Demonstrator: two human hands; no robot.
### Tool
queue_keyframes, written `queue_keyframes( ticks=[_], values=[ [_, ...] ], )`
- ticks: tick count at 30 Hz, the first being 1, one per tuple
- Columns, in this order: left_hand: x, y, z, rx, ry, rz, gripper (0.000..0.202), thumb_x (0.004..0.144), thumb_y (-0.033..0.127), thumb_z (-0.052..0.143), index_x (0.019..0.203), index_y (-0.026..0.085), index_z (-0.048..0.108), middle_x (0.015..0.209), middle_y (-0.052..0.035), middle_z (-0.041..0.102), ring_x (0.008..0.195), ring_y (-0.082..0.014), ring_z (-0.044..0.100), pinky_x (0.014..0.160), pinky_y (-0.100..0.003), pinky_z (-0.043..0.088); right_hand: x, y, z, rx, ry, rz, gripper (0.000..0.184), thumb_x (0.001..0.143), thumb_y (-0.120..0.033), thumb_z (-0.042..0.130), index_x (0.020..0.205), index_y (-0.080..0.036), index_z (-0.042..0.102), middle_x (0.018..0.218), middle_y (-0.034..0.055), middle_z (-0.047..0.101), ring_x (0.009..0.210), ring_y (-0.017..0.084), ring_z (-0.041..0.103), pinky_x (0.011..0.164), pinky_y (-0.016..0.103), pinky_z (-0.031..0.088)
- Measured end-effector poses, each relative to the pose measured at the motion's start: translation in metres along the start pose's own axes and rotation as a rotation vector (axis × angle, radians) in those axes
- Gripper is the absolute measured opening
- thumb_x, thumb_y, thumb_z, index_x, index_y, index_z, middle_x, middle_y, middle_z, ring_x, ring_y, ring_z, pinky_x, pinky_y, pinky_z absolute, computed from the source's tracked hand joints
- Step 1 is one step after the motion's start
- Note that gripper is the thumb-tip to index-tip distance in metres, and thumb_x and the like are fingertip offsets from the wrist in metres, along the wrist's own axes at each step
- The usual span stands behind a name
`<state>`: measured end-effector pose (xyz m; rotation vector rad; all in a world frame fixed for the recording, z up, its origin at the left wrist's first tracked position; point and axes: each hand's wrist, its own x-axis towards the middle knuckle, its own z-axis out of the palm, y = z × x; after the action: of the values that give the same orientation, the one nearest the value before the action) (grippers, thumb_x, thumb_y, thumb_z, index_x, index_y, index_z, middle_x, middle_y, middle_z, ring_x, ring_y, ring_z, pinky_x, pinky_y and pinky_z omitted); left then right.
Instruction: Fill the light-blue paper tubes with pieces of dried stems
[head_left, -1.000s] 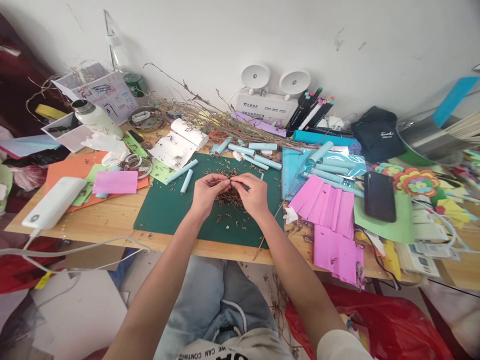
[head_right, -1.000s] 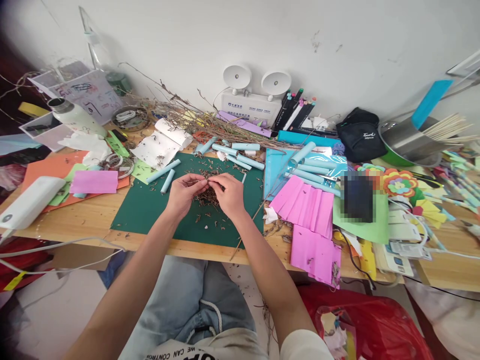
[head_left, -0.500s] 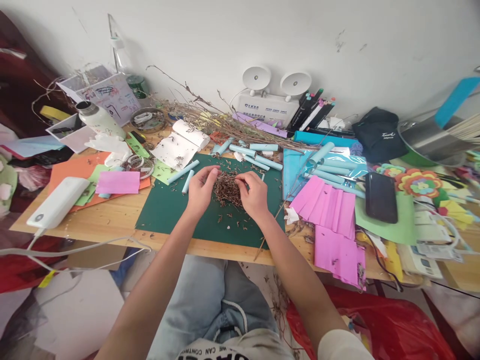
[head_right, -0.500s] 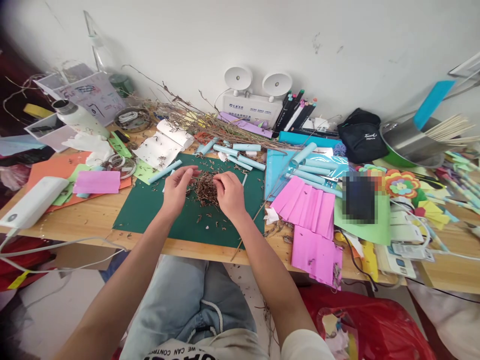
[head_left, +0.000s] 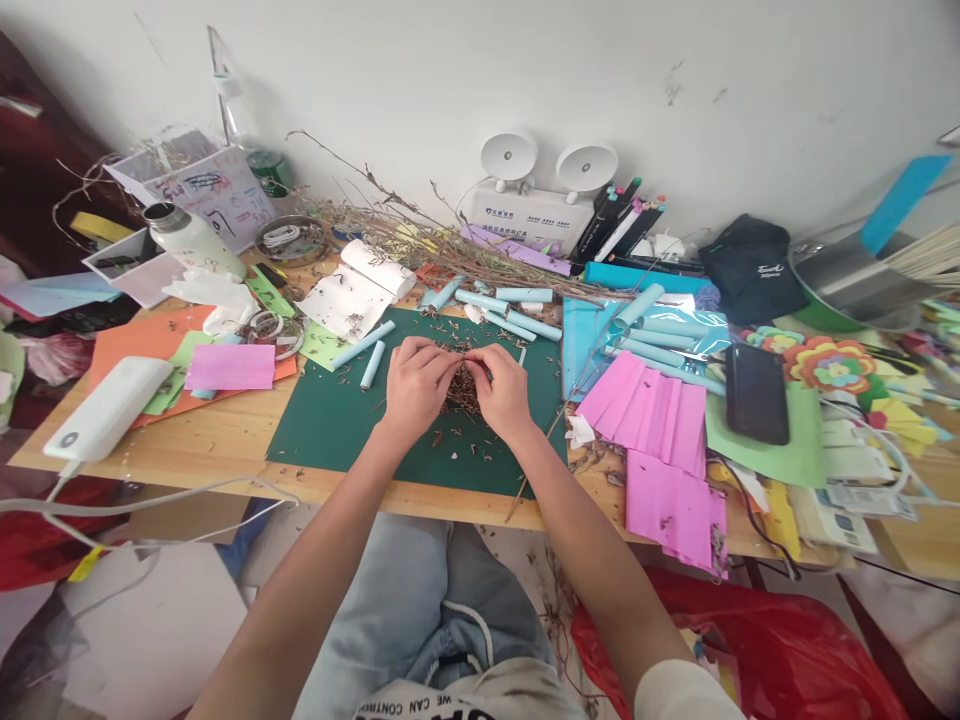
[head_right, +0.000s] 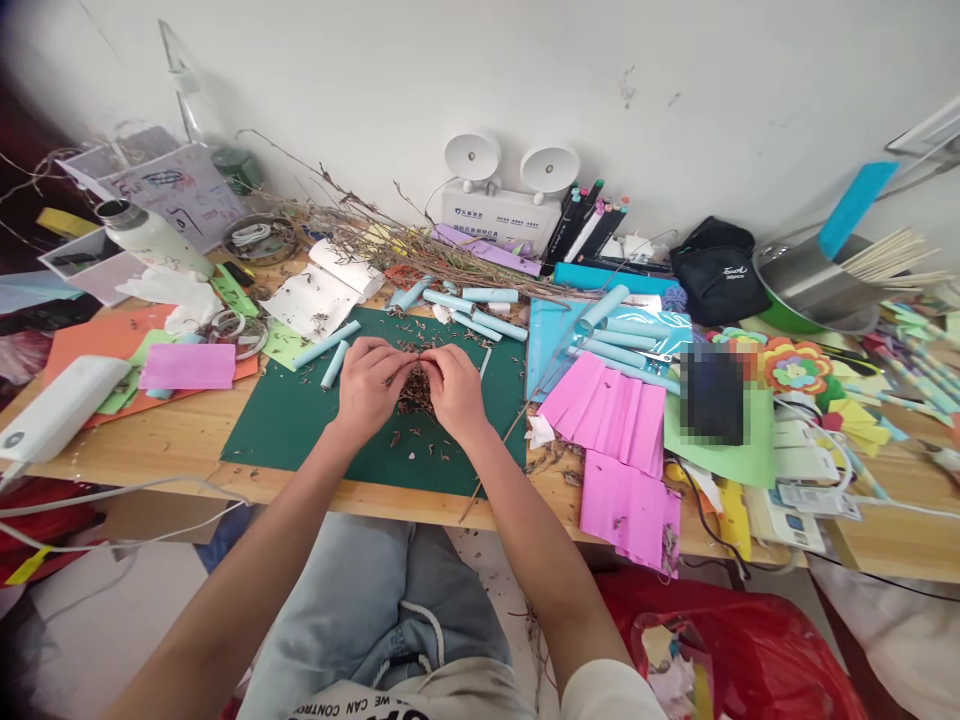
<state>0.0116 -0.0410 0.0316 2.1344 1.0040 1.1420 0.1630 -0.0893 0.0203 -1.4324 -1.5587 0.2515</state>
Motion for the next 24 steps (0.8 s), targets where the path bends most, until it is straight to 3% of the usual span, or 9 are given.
queue_keyframes(
  ticks=[7,16,24],
  values=[
    [-0.003,0.002,0.011,-0.017,0.061,0.005,0.012,0.086,0.026,0.064,0.089,0.025,0.075,0.086,-0.0082,0.070,0.099,-0.0282,0.054,0.095,-0.044,0.042,0.000,0.004,0.000,-0.076,0.060,-0.063,0.025,0.100,-0.029,0.047,0.101,-0.022,0.071,0.096,0.0086,0.068,0.092,0.021,0.063,0.085,0.036,0.052],
    [-0.005,-0.002,0.019,0.163,0.185,0.132,0.012,0.091,0.019,0.058,0.087,0.019,0.070,0.083,-0.0053,0.071,0.089,-0.0222,0.054,0.083,-0.038,0.049,0.002,0.010,-0.001,-0.064,0.048,-0.112,0.023,0.099,-0.025,0.049,0.098,-0.022,0.072,0.094,0.0076,0.070,0.088,0.020,0.065,0.080,0.034,0.053],
    [-0.008,-0.002,0.020,0.216,0.177,0.157,0.011,0.089,0.020,0.061,0.083,0.019,0.070,0.079,-0.0040,0.072,0.089,-0.0221,0.058,0.082,-0.039,0.047,-0.002,0.001,0.003,-0.133,0.070,-0.069,0.017,0.094,-0.019,0.051,0.090,-0.021,0.068,0.089,0.0065,0.069,0.084,0.020,0.064,0.077,0.033,0.051]
  ],
)
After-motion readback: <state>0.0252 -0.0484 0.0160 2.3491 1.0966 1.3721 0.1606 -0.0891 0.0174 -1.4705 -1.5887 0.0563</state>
